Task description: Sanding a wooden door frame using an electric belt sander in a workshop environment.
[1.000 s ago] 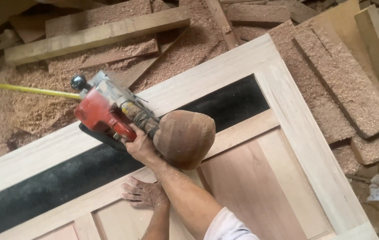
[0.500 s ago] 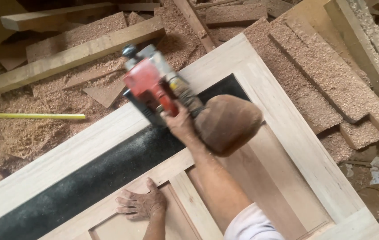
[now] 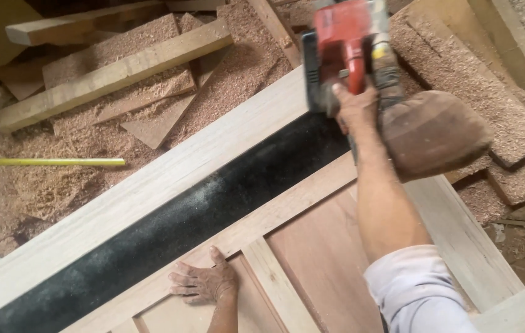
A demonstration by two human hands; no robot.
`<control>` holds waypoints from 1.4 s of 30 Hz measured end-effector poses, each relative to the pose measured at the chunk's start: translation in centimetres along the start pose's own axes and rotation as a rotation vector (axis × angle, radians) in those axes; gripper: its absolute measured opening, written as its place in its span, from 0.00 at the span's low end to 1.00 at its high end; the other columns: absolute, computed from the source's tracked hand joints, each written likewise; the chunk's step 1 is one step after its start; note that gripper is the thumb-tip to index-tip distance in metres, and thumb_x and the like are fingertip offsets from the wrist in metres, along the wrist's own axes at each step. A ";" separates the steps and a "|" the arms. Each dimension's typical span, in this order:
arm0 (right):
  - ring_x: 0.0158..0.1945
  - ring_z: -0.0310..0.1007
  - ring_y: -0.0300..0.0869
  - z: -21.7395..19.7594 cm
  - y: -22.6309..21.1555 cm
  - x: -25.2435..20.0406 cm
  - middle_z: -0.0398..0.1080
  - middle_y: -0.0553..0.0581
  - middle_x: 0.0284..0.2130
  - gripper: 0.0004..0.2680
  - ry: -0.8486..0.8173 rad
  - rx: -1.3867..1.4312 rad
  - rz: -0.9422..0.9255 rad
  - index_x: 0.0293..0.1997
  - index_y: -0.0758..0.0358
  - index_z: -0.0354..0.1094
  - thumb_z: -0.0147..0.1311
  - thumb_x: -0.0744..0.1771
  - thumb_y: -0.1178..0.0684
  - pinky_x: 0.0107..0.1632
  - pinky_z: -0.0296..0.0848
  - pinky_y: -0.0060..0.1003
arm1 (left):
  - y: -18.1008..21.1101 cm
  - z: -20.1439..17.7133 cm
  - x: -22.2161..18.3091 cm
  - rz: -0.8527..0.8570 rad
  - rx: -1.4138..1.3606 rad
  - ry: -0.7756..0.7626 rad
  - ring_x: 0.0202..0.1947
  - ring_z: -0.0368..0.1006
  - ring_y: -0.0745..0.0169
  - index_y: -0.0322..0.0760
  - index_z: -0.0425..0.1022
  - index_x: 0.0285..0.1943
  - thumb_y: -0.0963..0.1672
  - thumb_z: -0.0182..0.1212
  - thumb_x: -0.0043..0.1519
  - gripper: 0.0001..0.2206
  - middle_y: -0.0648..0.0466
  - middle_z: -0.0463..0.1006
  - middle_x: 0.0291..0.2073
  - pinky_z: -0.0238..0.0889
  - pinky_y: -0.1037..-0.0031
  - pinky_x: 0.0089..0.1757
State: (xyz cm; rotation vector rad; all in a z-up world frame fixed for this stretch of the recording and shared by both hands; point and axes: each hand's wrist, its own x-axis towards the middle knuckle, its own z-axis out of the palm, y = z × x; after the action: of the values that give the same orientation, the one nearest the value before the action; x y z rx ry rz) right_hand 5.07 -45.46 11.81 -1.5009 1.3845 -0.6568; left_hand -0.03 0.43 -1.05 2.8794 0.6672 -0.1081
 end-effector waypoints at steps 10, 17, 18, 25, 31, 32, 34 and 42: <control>0.15 0.59 0.33 -3.2 5.1 1.2 0.63 0.48 0.22 0.09 -0.084 0.027 -0.085 0.45 0.52 0.67 0.67 0.66 0.53 0.13 0.56 0.36 | 0.2 0.0 0.2 -0.099 0.172 -0.098 0.77 0.25 0.30 0.41 0.41 0.81 0.68 0.37 0.56 0.49 0.43 0.36 0.80 0.35 0.37 0.65; 0.14 0.61 0.34 -0.2 2.2 -6.4 0.64 0.50 0.20 0.11 -0.233 -0.034 -0.102 0.55 0.53 0.66 0.63 0.70 0.50 0.12 0.57 0.35 | 0.6 -1.3 0.0 -0.050 0.089 -0.113 0.77 0.26 0.28 0.42 0.42 0.81 0.67 0.41 0.57 0.48 0.42 0.37 0.80 0.34 0.36 0.64; 0.16 0.62 0.33 0.1 2.1 -7.5 0.66 0.47 0.25 0.12 -0.257 -0.059 -0.106 0.57 0.53 0.65 0.63 0.69 0.51 0.14 0.58 0.33 | 0.9 -2.1 0.1 -0.058 0.061 -0.191 0.77 0.22 0.28 0.42 0.38 0.81 0.67 0.42 0.57 0.48 0.42 0.33 0.80 0.29 0.36 0.65; 0.13 0.57 0.35 6.2 4.1 -14.8 0.58 0.48 0.22 0.09 -0.386 0.016 -0.142 0.50 0.52 0.65 0.64 0.68 0.55 0.12 0.53 0.38 | 0.2 0.6 -0.3 -0.006 0.108 0.001 0.77 0.29 0.26 0.40 0.43 0.80 0.68 0.43 0.56 0.50 0.41 0.40 0.79 0.39 0.35 0.62; 0.21 0.71 0.37 13.4 7.7 -20.7 0.70 0.50 0.24 0.12 -0.387 -0.061 -0.278 0.47 0.50 0.74 0.70 0.62 0.52 0.23 0.67 0.31 | 0.6 -0.8 -0.2 -0.044 -0.058 -0.162 0.76 0.28 0.22 0.41 0.40 0.80 0.66 0.55 0.53 0.52 0.37 0.36 0.78 0.26 0.32 0.65; 0.22 0.71 0.38 14.8 8.6 -21.0 0.71 0.52 0.26 0.12 -0.418 -0.059 -0.295 0.47 0.50 0.74 0.69 0.62 0.52 0.25 0.68 0.32 | 0.5 -0.3 -0.3 -0.017 -0.073 -0.144 0.75 0.28 0.20 0.40 0.40 0.80 0.65 0.57 0.51 0.53 0.36 0.36 0.78 0.26 0.30 0.65; 0.24 0.71 0.38 17.1 8.6 -23.7 0.72 0.53 0.28 0.12 -0.457 -0.054 -0.332 0.48 0.51 0.74 0.69 0.62 0.51 0.26 0.69 0.33 | -0.3 -1.6 0.3 0.001 -0.105 -0.118 0.75 0.28 0.18 0.40 0.39 0.80 0.64 0.59 0.50 0.54 0.35 0.37 0.78 0.26 0.28 0.64; 0.52 0.77 0.59 26.9 9.0 -38.8 0.75 0.69 0.46 0.19 -0.629 -0.111 -0.235 0.58 0.54 0.70 0.67 0.63 0.47 0.56 0.72 0.55 | -18.4 -6.1 8.3 0.253 0.257 0.239 0.57 0.65 0.21 0.29 0.65 0.69 0.58 0.57 0.56 0.37 0.27 0.70 0.57 0.52 0.40 0.57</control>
State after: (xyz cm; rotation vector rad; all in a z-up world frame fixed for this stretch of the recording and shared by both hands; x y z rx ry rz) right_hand 16.35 0.09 1.21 -1.7762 0.7797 -0.2075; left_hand -0.56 21.38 1.01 3.2299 0.3391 0.2025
